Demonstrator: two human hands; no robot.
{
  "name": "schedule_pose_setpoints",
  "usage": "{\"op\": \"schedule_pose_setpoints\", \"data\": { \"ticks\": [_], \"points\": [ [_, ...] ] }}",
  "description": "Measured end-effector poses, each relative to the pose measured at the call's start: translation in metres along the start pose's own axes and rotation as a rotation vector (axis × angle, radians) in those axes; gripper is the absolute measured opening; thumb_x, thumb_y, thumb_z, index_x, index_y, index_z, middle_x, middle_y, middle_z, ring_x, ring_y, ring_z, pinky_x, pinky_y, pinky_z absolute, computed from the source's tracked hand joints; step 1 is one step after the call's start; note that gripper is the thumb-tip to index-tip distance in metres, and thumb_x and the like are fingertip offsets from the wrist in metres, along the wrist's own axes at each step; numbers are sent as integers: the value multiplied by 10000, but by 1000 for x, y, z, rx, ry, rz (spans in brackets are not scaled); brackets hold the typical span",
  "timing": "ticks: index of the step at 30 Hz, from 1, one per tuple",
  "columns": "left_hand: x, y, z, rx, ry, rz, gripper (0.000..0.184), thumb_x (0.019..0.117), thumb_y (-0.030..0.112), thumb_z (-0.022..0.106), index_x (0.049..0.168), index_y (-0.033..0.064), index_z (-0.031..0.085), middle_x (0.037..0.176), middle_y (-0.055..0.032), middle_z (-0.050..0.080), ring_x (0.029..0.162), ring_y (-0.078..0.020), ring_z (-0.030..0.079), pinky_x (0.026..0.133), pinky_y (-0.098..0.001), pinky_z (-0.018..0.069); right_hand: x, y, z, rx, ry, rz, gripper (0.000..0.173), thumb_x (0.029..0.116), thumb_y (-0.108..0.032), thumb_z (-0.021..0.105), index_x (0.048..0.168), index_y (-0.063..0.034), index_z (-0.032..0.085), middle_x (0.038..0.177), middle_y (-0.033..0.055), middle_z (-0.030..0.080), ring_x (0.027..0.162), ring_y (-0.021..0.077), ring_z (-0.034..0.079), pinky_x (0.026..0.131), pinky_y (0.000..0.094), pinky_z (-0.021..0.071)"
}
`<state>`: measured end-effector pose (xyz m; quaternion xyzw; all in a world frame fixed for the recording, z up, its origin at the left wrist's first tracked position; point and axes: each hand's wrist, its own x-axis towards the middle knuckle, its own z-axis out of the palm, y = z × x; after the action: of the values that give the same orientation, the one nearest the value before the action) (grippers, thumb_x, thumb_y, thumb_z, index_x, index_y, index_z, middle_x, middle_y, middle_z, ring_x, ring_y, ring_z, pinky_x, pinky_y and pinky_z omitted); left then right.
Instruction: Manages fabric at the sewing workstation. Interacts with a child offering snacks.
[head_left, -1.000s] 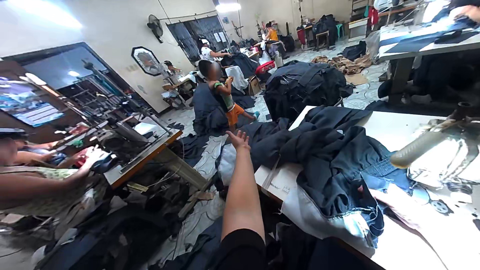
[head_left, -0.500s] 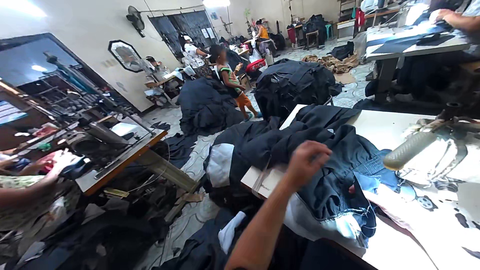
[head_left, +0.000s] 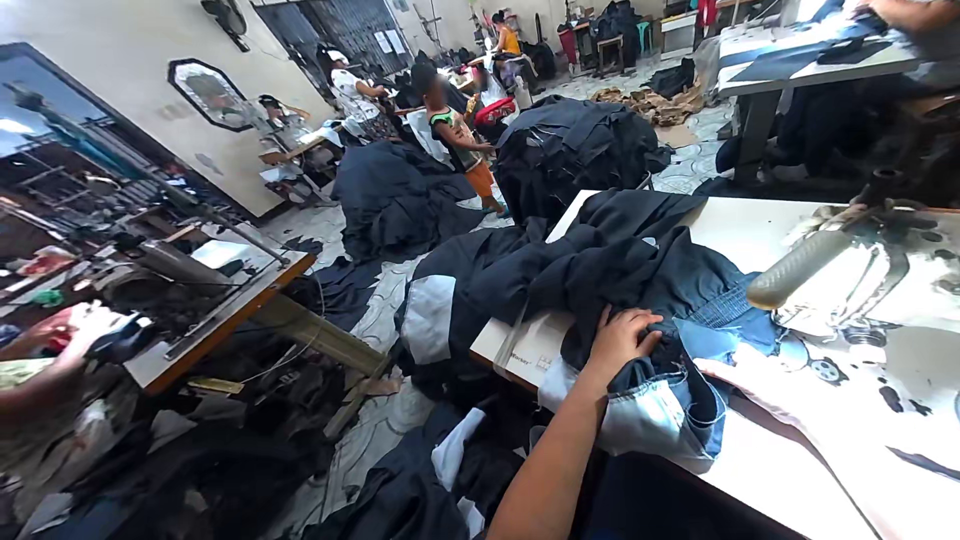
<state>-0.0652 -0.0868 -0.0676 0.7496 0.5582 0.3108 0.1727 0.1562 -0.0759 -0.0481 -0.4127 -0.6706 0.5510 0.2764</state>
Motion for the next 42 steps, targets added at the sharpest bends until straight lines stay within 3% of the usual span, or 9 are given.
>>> {"op": "schedule_pose_setpoints", "data": {
  "ticks": [6, 14, 23, 26, 27, 29, 32, 35, 42],
  "points": [
    [1, -3, 2, -10, 7, 7, 315, 1020, 177, 578, 1244, 6, 718, 1337, -184, 670, 1338, -340, 573, 1205, -655, 186, -4, -19, -2, -44, -61, 140, 259, 993, -143, 652, 1201, 4, 608, 1009, 7, 668, 922, -7, 618, 879, 217, 507],
    [0, -1, 1, -11, 10, 8, 314, 1020, 177, 579, 1236, -3, 717, 1333, -190, 670, 1332, -342, 577, 1204, -644, 190, 0, -6, -5, -21, -55, 93, 171, 977, -168, 668, 1116, -77, 630, 924, -78, 690, 871, -45, 645, 832, 186, 533],
    [0, -1, 3, -3, 27, 28, 311, 1009, 184, 594, 1220, -3, 725, 1314, -191, 679, 1321, -352, 585, 1192, -664, 196, -2, -15, -4, -67, -50, 116, 185, 985, -146, 661, 1124, -30, 624, 934, -37, 672, 872, -34, 618, 834, 190, 503],
    [1, 2, -11, -361, -28, -18, 305, 1015, 97, 558, 1233, -77, 684, 1312, -197, 668, 1315, -271, 577, 1211, -514, 257, -4, -19, -3, -87, -54, 116, 227, 992, -141, 652, 1172, -6, 625, 996, -2, 672, 917, -19, 613, 870, 206, 497],
    [1, 3, -28, -627, -84, -63, 331, 1051, 89, 455, 1261, -98, 629, 1316, -164, 646, 1268, -182, 575, 1162, -369, 360, -3, -16, -3, -119, -53, 101, 258, 994, -150, 646, 1207, -9, 618, 1040, 9, 671, 954, -13, 615, 898, 214, 501],
    [6, -9, -71, -1019, -110, -127, 455, 1092, 235, 272, 1286, -35, 583, 1286, -103, 676, 1191, -172, 645, 1045, -355, 501, 0, -16, -2, -203, -52, 76, 314, 1007, -115, 622, 1290, 19, 598, 1147, 107, 678, 1033, 75, 620, 959, 283, 482],
    [20, -40, -135, -897, 11, -221, 507, 1115, 334, 186, 1403, 56, 499, 1326, -40, 649, 1182, -158, 645, 1000, -381, 524, 4, -11, -3, -265, -61, 67, 393, 1015, -120, 606, 1373, 30, 542, 1233, 183, 648, 1113, 161, 618, 1003, 336, 468],
    [32, -82, -185, -643, 212, -450, 543, 1125, 400, 195, 1524, 84, 385, 1441, -93, 568, 1269, -210, 590, 1044, -429, 483, 4, -17, -4, -285, -89, 71, 428, 1028, -144, 594, 1405, 47, 525, 1320, 247, 613, 1218, 266, 590, 1069, 424, 422],
    [7, -158, -227, -606, 977, -839, 648, 1123, 474, 217, 1597, 32, 227, 1558, -223, 436, 1371, -366, 489, 1067, -546, 414, 6, -11, -7, -292, -85, 75, 373, 1017, -195, 631, 1306, 39, 598, 1230, 213, 653, 1169, 242, 607, 1042, 429, 435]
  ]
}}
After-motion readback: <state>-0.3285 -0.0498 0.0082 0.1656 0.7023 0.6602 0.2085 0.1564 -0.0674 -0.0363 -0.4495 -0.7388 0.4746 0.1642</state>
